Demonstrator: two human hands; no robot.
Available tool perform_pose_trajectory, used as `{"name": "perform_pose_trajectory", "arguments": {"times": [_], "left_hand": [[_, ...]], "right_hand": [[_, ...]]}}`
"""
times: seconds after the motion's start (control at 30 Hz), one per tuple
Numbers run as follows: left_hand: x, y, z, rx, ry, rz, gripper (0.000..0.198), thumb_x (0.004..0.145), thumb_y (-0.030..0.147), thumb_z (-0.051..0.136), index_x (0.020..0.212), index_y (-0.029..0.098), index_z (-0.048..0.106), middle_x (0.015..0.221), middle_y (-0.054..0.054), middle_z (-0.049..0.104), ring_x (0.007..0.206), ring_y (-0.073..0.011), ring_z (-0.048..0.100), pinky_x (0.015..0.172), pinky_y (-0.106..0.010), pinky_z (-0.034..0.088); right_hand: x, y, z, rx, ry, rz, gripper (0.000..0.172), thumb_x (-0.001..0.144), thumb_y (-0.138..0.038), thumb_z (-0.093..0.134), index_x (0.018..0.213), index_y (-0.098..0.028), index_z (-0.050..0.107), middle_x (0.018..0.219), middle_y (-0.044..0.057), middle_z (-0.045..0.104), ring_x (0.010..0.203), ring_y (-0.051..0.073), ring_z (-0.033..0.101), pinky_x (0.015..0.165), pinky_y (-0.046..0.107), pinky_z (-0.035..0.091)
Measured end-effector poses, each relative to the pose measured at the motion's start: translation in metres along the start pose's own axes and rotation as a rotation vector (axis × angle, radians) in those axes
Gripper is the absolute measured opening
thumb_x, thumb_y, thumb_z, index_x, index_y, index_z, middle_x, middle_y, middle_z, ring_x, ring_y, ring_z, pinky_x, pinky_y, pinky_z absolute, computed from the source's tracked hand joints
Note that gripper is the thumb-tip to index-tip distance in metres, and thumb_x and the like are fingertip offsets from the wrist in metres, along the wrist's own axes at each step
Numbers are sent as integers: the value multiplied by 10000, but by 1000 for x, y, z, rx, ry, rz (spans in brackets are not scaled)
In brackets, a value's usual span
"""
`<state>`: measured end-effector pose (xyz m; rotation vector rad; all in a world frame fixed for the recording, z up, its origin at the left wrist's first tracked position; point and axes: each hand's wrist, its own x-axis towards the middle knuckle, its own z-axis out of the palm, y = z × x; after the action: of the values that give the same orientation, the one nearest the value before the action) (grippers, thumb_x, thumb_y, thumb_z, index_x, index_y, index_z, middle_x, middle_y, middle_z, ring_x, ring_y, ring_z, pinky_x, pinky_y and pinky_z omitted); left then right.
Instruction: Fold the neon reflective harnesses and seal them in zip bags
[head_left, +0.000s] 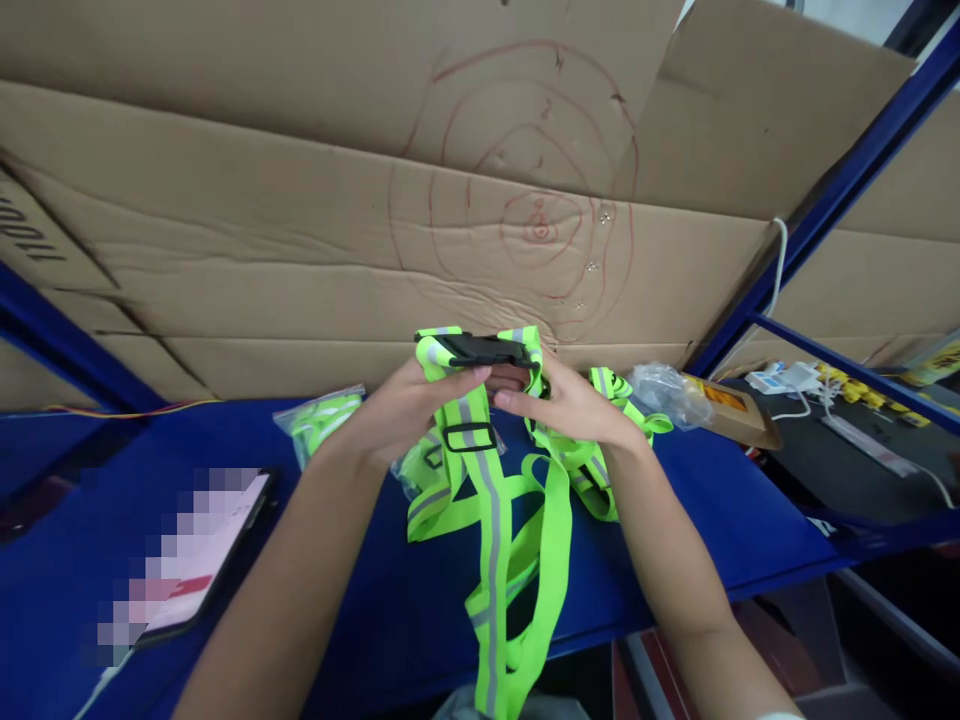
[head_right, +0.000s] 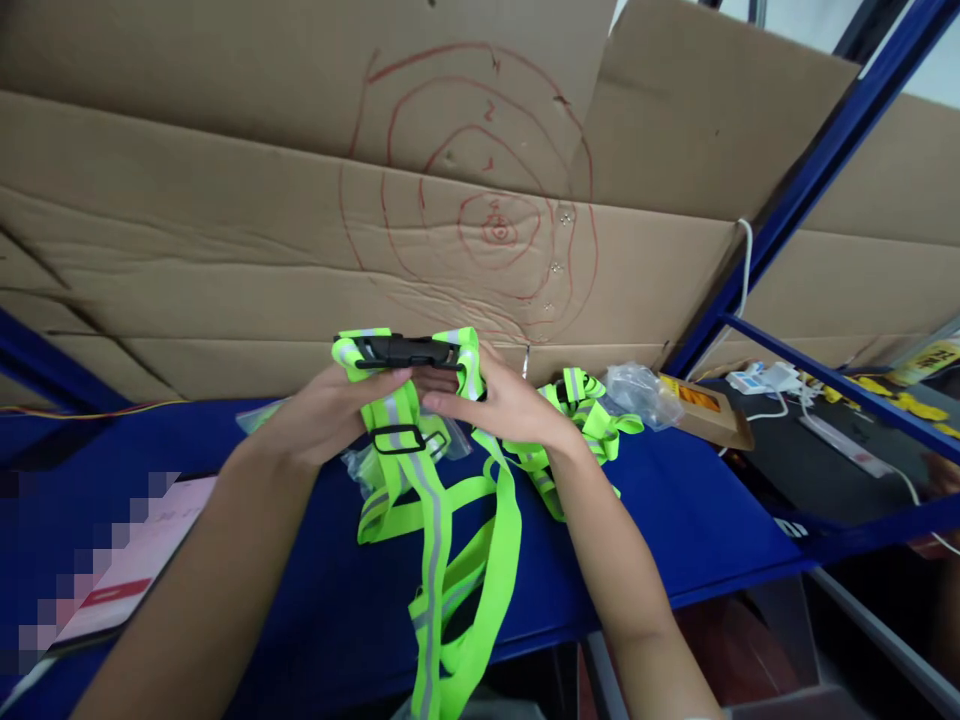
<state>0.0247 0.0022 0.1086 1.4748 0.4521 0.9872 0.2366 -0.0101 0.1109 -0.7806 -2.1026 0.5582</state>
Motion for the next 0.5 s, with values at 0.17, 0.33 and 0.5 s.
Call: {"name": "perform_pose_trajectory", "arguments": {"times": [0.17,0.33,0.5], "left_hand": [[2,-1,0,-7,25,-23,309,914,397,729,1121,172,773,1137,-109,768,1065,-244,711,971,-342,548],[2,8,-6,-117,63,-90,341,910,461,710,993,134,763,903,-101,755,826,-212,718,771,-303,585],[0,18,-9,245,3,-40,309,876,455,743,886,146,749,846,-67,715,762,-180,652,708,-272,517]], "right_hand": [[2,8,5,-71,175,101,583,889,-468,730,1359,-164,569,1424,143,588,1396,269,491,1214,461,360],[4,19,-9,347,108,225,736,864,-673,673,1442,-233,556,1500,106,572,1397,262,519,1140,435,456],[0,22,-18,405,83,319,450,853,-592,741,1125,-233,744,1043,35,738,985,178,651,887,313,529]]}}
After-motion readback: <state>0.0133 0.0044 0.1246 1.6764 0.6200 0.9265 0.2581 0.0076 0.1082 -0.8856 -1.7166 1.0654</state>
